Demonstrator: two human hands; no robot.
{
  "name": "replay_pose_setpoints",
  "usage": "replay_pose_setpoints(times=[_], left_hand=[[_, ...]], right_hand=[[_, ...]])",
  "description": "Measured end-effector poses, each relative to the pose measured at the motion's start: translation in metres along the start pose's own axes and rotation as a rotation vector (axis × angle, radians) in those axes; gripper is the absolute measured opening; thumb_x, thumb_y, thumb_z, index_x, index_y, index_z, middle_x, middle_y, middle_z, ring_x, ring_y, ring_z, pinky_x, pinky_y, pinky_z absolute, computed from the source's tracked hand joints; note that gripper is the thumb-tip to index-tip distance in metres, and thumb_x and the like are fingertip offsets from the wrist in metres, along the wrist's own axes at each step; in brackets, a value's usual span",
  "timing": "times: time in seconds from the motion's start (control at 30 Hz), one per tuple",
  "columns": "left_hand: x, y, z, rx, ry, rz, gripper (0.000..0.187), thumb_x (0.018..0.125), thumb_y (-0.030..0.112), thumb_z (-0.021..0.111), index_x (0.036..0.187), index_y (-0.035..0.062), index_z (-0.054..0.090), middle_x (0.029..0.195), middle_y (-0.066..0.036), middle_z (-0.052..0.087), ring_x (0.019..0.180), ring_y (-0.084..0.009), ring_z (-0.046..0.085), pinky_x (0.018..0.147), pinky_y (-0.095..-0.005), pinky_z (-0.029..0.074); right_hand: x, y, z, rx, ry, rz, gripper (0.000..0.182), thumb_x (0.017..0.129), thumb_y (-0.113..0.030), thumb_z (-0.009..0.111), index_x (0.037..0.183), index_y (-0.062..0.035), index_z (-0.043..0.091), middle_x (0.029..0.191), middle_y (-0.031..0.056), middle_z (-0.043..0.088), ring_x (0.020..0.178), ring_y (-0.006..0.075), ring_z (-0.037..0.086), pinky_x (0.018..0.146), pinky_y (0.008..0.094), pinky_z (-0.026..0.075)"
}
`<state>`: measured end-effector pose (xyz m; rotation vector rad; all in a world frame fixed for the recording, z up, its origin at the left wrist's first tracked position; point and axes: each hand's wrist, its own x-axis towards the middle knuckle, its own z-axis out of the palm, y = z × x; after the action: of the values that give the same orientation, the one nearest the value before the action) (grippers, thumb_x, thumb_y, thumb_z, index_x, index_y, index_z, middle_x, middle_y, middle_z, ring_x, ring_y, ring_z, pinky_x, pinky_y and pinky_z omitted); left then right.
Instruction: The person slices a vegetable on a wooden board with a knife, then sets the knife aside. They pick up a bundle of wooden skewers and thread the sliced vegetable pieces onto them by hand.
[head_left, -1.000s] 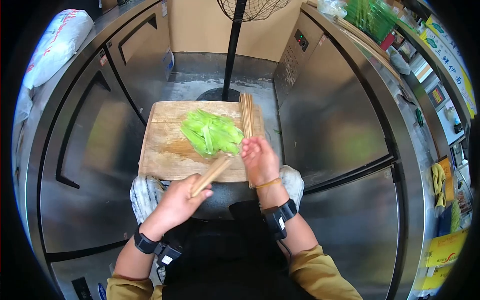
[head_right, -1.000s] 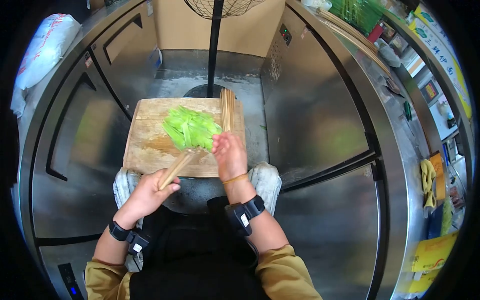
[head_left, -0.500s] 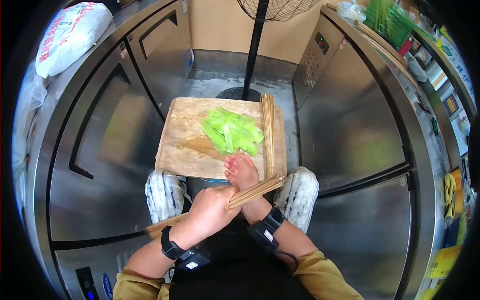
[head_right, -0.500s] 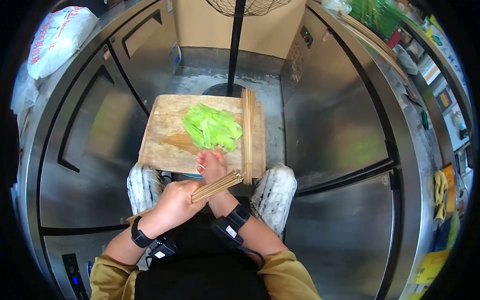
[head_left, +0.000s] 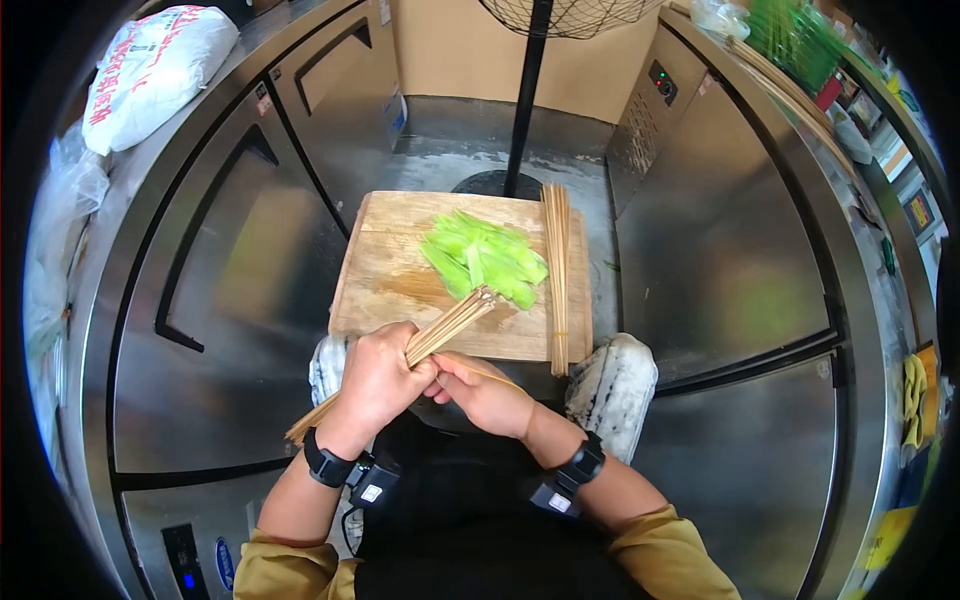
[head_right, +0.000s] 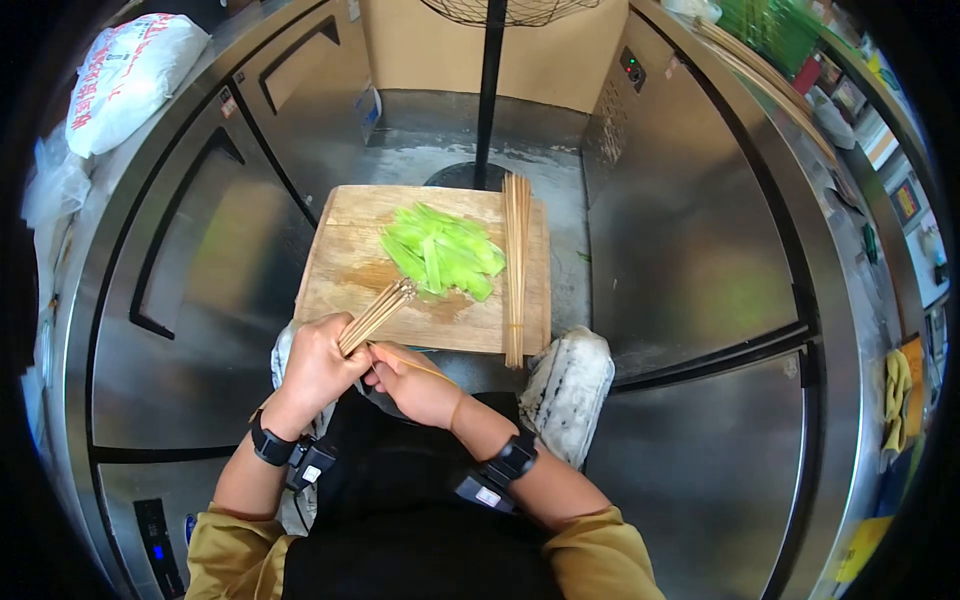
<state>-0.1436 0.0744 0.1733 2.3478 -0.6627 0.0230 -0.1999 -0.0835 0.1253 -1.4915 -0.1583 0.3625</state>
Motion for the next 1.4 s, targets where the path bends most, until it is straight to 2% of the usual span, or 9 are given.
replay_pose_setpoints(times=[0.27, 0.37, 0.47, 0.63, 0.73, 0.77, 1.0, 1.23, 1.4], left_hand=[[-0.001, -0.004, 0.001, 0.062, -0.018, -0.029, 0.017, 0.07, 0.013, 0.068, 0.077, 0.0014, 0.059, 0.077, -0.02, 0.063, 0.074, -0.04, 0.063, 0.066, -0.0471, 0.051], [-0.006, -0.001, 0.003, 0.098, -0.072, -0.01, 0.017, 0.071, 0.014, 0.068, 0.078, 0.002, 0.059, 0.079, -0.019, 0.064, 0.075, -0.0392, 0.064, 0.067, -0.047, 0.052], [-0.012, 0.005, 0.004, 0.111, -0.06, 0.021, 0.013, 0.069, 0.01, 0.066, 0.075, 0.0007, 0.058, 0.072, -0.02, 0.061, 0.07, -0.0395, 0.062, 0.063, -0.0459, 0.05], [-0.012, -0.025, -0.009, 0.233, 0.004, -0.1, 0.014, 0.069, 0.012, 0.066, 0.078, 0.0021, 0.061, 0.077, -0.019, 0.065, 0.073, -0.0384, 0.064, 0.064, -0.0445, 0.052], [-0.016, -0.026, -0.015, -0.095, -0.05, -0.157, 0.009, 0.071, 0.007, 0.064, 0.078, 0.0012, 0.061, 0.073, -0.017, 0.064, 0.066, -0.0305, 0.065, 0.06, -0.0377, 0.05], [-0.018, -0.024, -0.017, -0.355, -0.174, -0.23, 0.006, 0.075, 0.004, 0.062, 0.079, 0.0007, 0.06, 0.068, -0.008, 0.063, 0.062, -0.0145, 0.06, 0.059, -0.0299, 0.047], [-0.021, -0.007, -0.027, -0.735, -0.402, -0.285, 0.005, 0.078, 0.002, 0.063, 0.083, 0.001, 0.061, 0.074, 0.0, 0.061, 0.072, -0.0051, 0.053, 0.064, -0.0244, 0.045], [-0.019, -0.001, -0.029, -0.605, -0.399, -0.257, 0.005, 0.078, 0.003, 0.063, 0.082, 0.0005, 0.061, 0.073, -0.003, 0.062, 0.069, -0.0072, 0.054, 0.063, -0.0265, 0.047], [-0.019, -0.007, -0.019, -0.402, -0.357, -0.188, 0.009, 0.075, 0.007, 0.065, 0.079, 0.001, 0.06, 0.067, -0.011, 0.061, 0.062, -0.0168, 0.058, 0.061, -0.0316, 0.048]], right_hand=[[-0.024, -0.03, 0.005, -0.272, 0.06, -0.149, 0.036, 0.091, -0.003, 0.052, 0.127, 0.0042, 0.045, 0.118, 0.0175, 0.05, 0.104, 0.0238, 0.057, 0.091, 0.0357, 0.047], [-0.016, -0.022, -0.008, 0.053, 0.137, -0.027, 0.037, 0.093, -0.003, 0.054, 0.128, 0.0065, 0.048, 0.121, 0.0161, 0.053, 0.111, 0.0231, 0.056, 0.097, 0.0334, 0.044], [-0.02, -0.028, -0.029, 0.917, 0.137, -0.006, 0.038, 0.094, -0.003, 0.053, 0.13, 0.008, 0.049, 0.131, 0.0165, 0.055, 0.126, 0.0269, 0.05, 0.111, 0.0385, 0.037], [-0.043, -0.052, -0.039, 0.965, 0.075, -0.076, 0.042, 0.095, -0.003, 0.053, 0.135, 0.0051, 0.043, 0.14, 0.0166, 0.045, 0.132, 0.0272, 0.043, 0.111, 0.0413, 0.035], [-0.037, -0.037, -0.038, 0.782, 0.155, -0.067, 0.047, 0.095, -0.005, 0.054, 0.139, 0.003, 0.04, 0.143, 0.0165, 0.043, 0.135, 0.0282, 0.04, 0.112, 0.0414, 0.034], [-0.032, -0.026, -0.036, 0.726, 0.179, -0.046, 0.048, 0.095, -0.005, 0.055, 0.14, 0.0024, 0.04, 0.144, 0.0163, 0.043, 0.136, 0.0285, 0.039, 0.112, 0.0417, 0.034], [-0.008, 0.007, -0.01, 0.604, -0.153, 0.08, 0.062, 0.093, -0.011, 0.064, 0.146, -0.0035, 0.033, 0.14, 0.0109, 0.047, 0.128, 0.0191, 0.046, 0.106, 0.034, 0.038], [-0.006, 0.014, -0.017, 0.505, -0.21, 0.19, 0.016, 0.096, -0.013, 0.058, 0.107, -0.0028, 0.063, 0.096, 0.0039, 0.064, 0.085, 0.0117, 0.06, 0.081, 0.0265, 0.048], [-0.014, 0.002, -0.022, 0.87, -0.084, -0.037, 0.014, 0.096, -0.012, 0.055, 0.1, -0.0005, 0.061, 0.094, 0.0075, 0.063, 0.089, 0.0156, 0.06, 0.084, 0.0302, 0.048]])
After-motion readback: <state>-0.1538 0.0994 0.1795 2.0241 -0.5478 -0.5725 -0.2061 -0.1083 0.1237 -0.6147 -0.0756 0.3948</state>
